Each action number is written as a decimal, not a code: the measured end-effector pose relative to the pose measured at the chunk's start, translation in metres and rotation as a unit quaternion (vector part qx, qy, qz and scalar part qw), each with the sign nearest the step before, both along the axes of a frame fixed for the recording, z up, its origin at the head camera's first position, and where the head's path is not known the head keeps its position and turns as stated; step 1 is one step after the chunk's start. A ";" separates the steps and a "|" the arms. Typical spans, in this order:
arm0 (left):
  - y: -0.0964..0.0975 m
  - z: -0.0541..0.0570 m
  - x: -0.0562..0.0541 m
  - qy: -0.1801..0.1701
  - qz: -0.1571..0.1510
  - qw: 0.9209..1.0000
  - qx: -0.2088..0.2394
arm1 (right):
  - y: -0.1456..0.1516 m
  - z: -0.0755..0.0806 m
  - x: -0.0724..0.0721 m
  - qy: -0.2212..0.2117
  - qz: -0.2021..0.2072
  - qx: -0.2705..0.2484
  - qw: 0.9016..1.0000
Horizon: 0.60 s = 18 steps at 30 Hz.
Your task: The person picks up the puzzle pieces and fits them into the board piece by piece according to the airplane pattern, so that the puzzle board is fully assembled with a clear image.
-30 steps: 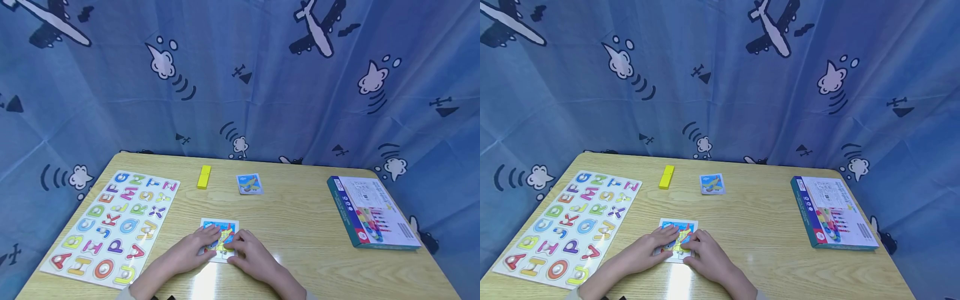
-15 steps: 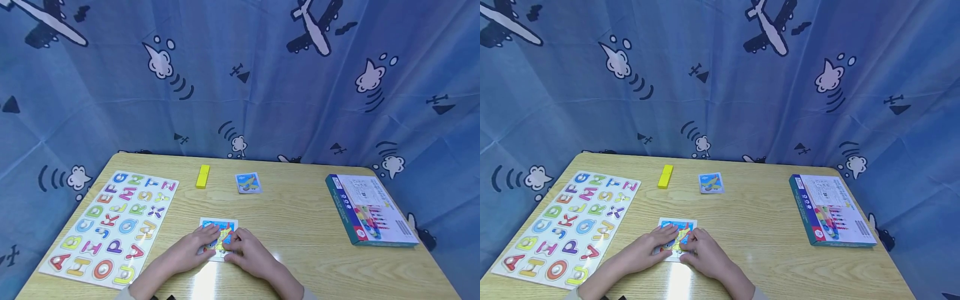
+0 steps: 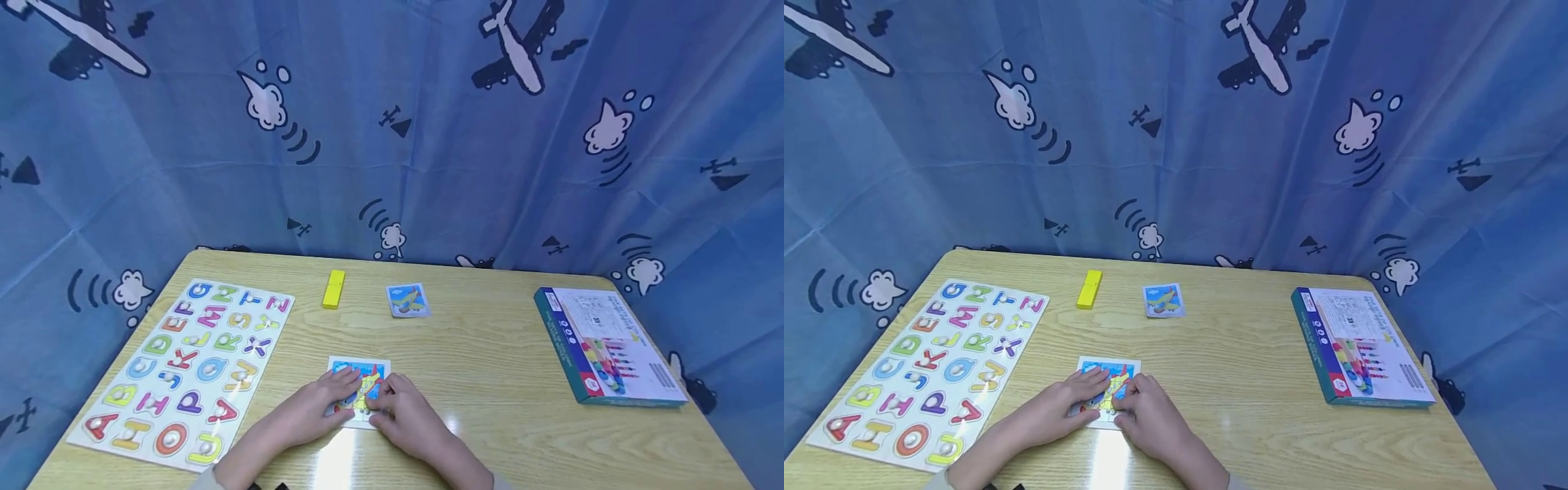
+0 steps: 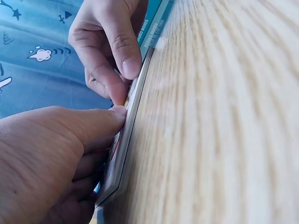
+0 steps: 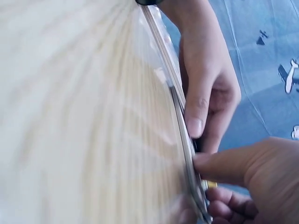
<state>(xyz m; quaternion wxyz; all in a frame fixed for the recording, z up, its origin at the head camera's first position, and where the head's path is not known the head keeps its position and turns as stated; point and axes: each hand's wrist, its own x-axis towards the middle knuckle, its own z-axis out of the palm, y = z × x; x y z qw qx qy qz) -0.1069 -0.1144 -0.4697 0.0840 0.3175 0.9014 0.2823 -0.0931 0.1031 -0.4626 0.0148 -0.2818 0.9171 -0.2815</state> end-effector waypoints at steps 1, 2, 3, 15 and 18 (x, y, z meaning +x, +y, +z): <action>0.000 0.000 0.000 0.001 -0.001 1.000 0.000 | -0.001 0.001 0.001 -0.007 -0.009 0.002 1.000; 0.000 0.000 0.000 0.004 -0.002 1.000 0.001 | -0.003 0.002 0.002 -0.014 -0.017 0.001 1.000; 0.000 0.000 0.000 0.004 -0.003 1.000 0.002 | -0.004 0.003 0.002 -0.027 -0.025 -0.003 0.999; 0.000 -0.001 -0.001 0.000 0.003 1.000 0.001 | 0.006 0.002 -0.007 -0.083 -0.017 -0.053 0.995; 0.001 -0.002 -0.001 -0.002 0.007 1.000 0.002 | 0.016 0.003 -0.009 -0.089 -0.024 -0.068 0.993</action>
